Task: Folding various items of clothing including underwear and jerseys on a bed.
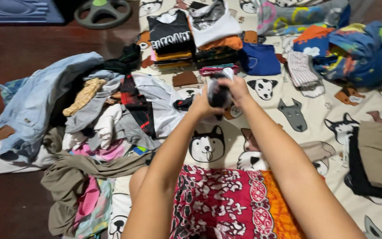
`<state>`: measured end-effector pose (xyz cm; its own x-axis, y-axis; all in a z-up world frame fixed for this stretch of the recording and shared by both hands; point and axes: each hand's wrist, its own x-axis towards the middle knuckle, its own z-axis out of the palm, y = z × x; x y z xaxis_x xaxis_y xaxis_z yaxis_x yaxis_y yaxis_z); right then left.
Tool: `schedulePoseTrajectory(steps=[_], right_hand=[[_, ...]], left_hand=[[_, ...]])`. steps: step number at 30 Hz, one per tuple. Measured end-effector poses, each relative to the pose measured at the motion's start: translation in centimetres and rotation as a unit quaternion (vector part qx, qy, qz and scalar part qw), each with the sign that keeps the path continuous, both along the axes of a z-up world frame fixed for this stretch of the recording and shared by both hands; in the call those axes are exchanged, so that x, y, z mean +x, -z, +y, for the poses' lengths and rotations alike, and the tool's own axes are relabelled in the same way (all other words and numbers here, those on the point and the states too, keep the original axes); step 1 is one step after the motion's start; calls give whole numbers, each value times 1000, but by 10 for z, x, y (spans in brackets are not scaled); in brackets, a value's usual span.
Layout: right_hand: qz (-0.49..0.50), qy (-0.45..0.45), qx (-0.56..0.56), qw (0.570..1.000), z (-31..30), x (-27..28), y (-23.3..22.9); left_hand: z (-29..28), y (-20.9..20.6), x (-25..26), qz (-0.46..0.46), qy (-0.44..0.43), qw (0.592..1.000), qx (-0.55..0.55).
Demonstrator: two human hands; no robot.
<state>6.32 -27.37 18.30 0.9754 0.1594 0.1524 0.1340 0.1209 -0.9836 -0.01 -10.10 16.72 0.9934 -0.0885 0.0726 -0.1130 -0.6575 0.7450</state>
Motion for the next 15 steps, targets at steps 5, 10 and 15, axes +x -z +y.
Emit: schedulePoseTrajectory(steps=[5, 10, 15], right_hand=[[-20, 81, 139, 987, -33, 18, 43], [0, 240, 35, 970, -76, 14, 131], [100, 124, -187, 969, -72, -22, 149]], left_hand=[[-42, 108, 104, 87, -69, 969, -222], [-31, 41, 108, 148, -9, 735, -661], [24, 19, 83, 79, -173, 718, -670]])
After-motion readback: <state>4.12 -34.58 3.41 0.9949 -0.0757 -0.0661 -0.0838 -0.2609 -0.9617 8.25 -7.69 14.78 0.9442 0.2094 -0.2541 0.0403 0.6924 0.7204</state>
